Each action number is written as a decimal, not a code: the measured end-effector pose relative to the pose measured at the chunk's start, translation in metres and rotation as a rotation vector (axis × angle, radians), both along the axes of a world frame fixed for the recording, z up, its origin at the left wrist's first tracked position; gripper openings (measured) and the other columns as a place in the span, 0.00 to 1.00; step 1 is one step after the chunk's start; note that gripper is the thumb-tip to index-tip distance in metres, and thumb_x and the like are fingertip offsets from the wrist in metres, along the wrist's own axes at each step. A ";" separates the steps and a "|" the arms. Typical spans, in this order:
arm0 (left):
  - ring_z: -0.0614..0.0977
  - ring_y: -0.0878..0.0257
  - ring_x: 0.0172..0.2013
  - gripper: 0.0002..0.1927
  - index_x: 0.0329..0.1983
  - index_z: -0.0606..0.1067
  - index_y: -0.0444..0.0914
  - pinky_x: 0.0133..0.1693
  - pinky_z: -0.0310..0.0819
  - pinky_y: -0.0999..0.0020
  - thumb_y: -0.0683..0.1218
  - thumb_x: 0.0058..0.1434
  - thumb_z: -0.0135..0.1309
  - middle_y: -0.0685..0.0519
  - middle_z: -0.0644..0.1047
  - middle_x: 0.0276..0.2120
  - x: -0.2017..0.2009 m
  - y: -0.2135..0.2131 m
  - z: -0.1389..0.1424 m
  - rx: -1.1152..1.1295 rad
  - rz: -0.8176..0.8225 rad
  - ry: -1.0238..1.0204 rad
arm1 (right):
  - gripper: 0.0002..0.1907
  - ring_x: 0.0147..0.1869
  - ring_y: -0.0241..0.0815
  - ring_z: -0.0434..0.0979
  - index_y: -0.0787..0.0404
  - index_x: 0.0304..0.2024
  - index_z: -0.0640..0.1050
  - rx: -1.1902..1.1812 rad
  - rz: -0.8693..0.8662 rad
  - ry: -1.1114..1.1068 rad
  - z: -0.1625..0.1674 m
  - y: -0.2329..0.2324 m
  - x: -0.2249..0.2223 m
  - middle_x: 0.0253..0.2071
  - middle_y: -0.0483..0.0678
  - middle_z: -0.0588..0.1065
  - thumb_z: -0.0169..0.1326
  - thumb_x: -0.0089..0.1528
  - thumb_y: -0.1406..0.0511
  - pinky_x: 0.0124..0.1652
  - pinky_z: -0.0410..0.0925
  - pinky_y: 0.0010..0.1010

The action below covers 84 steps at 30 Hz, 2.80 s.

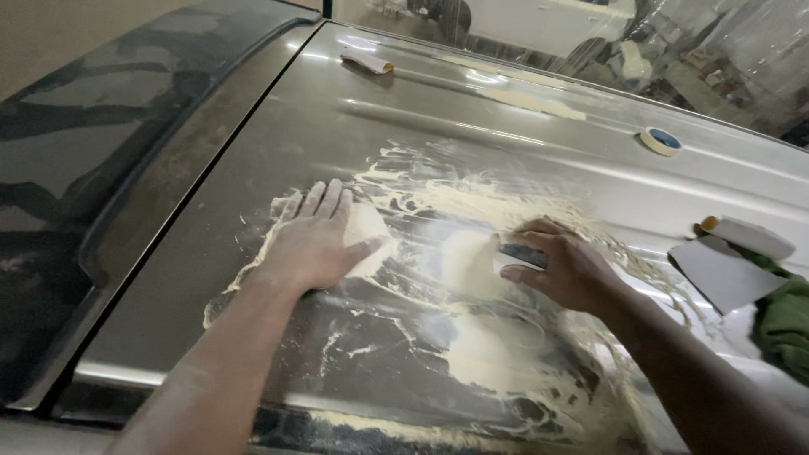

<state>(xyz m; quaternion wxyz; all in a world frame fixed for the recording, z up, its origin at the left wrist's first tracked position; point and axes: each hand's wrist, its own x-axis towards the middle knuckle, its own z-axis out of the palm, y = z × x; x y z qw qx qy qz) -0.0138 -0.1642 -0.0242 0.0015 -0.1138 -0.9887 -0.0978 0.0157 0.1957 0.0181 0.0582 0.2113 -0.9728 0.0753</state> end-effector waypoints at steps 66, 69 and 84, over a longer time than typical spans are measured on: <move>0.37 0.54 0.75 0.49 0.77 0.43 0.40 0.71 0.27 0.53 0.73 0.63 0.36 0.49 0.40 0.77 -0.014 0.029 0.007 -0.024 -0.079 -0.018 | 0.25 0.69 0.42 0.70 0.47 0.54 0.80 0.142 0.034 -0.073 -0.013 0.002 -0.008 0.63 0.41 0.75 0.58 0.59 0.45 0.70 0.61 0.46; 0.37 0.54 0.76 0.50 0.77 0.43 0.40 0.72 0.27 0.54 0.75 0.64 0.36 0.48 0.41 0.77 -0.013 0.035 0.011 -0.031 -0.091 -0.032 | 0.28 0.71 0.48 0.66 0.49 0.57 0.77 0.092 -0.099 -0.173 -0.007 -0.044 -0.024 0.64 0.45 0.73 0.58 0.59 0.45 0.66 0.62 0.47; 0.38 0.55 0.75 0.50 0.78 0.40 0.42 0.71 0.27 0.54 0.75 0.63 0.34 0.50 0.39 0.77 -0.016 0.043 0.012 -0.064 -0.066 -0.026 | 0.26 0.70 0.47 0.67 0.48 0.55 0.79 0.088 -0.049 -0.170 -0.005 -0.008 -0.005 0.64 0.41 0.74 0.56 0.60 0.45 0.66 0.64 0.47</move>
